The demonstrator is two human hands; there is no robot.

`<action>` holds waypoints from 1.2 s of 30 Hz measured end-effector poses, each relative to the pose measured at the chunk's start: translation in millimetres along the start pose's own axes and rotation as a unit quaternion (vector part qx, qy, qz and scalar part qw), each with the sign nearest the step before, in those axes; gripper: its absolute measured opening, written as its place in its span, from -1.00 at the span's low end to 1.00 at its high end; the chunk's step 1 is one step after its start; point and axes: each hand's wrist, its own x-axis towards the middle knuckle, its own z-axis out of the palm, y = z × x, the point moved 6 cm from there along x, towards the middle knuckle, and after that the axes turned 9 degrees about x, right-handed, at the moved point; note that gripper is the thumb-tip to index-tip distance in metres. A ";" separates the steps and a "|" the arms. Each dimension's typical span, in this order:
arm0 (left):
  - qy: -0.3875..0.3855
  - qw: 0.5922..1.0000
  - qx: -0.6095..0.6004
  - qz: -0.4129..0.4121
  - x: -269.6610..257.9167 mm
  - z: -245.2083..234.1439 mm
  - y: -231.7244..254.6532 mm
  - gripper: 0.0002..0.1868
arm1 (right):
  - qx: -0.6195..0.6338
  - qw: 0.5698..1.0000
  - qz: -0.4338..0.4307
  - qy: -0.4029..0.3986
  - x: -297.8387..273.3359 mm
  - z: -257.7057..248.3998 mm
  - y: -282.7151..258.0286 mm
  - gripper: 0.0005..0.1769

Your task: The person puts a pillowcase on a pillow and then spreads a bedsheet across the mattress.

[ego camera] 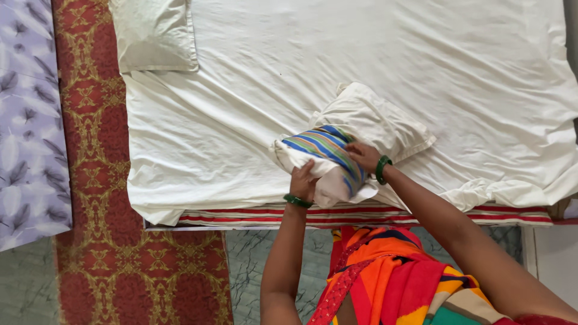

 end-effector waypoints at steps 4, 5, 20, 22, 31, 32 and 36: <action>0.115 0.960 -0.220 -0.130 -17.4 -22.9 -3.0 -0.63 | 0.023 0.992 0.096 -0.082 -35.9 33.1 18.5 -0.41; 0.123 0.958 -0.228 -0.125 -18.0 -27.9 -7.0 -0.62 | -0.011 0.994 0.017 -0.107 -45.9 47.3 5.4 -0.30; 0.036 0.984 -0.161 -0.073 -14.5 -1.3 -38.7 -0.75 | -0.171 0.949 -0.213 -0.155 -25.7 101.3 -46.1 -0.08; 0.016 0.987 -0.159 -0.024 -9.6 4.4 -35.5 -0.78 | -0.154 0.960 -0.197 -0.126 -22.9 96.8 -44.3 -0.10; -0.144 0.973 -0.181 -0.006 1.7 87.1 9.1 -0.78 | -0.124 0.978 -0.152 -0.065 -26.2 93.1 -10.3 -0.20; -0.165 0.931 -0.307 -0.108 1.3 98.9 11.2 -0.72 | -0.128 0.978 -0.152 -0.069 -23.2 95.8 -12.6 -0.21; 0.016 0.868 0.473 0.147 4.1 87.4 33.5 -0.53 | -0.141 0.971 -0.176 -0.075 -4.2 95.7 -30.6 -0.25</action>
